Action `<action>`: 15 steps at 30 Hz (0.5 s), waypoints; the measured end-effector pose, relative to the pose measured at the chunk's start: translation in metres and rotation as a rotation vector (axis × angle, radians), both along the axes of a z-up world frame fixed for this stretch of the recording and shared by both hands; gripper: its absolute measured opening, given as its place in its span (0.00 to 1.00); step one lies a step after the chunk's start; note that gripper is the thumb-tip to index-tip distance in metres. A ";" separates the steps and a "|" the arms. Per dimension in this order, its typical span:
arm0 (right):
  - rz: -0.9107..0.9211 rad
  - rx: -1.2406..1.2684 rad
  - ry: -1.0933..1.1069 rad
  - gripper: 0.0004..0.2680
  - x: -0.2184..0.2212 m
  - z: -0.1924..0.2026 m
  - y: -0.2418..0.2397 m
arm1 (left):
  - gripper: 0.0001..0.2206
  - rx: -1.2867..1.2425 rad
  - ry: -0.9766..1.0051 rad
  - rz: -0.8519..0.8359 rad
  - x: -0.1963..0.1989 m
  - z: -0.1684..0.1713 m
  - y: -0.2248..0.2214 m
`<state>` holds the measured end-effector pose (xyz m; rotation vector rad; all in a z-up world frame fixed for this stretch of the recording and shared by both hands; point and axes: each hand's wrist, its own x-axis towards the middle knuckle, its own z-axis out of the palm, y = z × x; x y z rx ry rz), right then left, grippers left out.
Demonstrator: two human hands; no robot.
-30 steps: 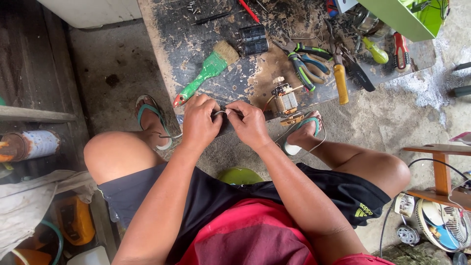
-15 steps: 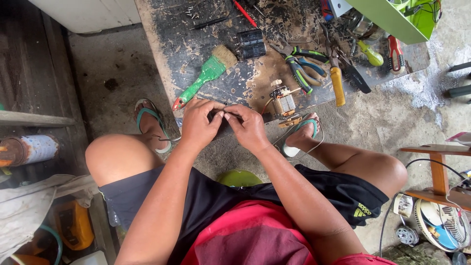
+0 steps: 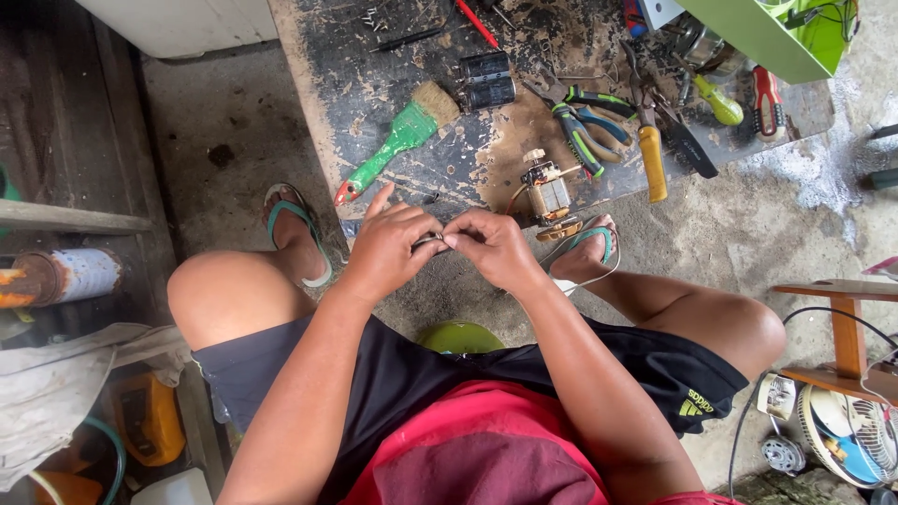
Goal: Repairing an electric motor by cleaning components with a brush and stripping/twisting wires for connection.
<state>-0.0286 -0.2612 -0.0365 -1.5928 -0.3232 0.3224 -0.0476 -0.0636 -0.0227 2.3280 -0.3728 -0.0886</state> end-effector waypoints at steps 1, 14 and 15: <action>0.024 -0.083 -0.005 0.04 -0.004 0.004 -0.005 | 0.04 0.049 -0.018 -0.047 -0.002 0.000 0.002; -0.023 -0.259 -0.268 0.04 -0.030 0.100 -0.058 | 0.07 0.239 -0.462 -0.015 -0.033 0.017 -0.005; -0.029 -0.256 -0.271 0.04 -0.032 0.101 -0.061 | 0.07 0.242 -0.466 -0.020 -0.034 0.023 -0.006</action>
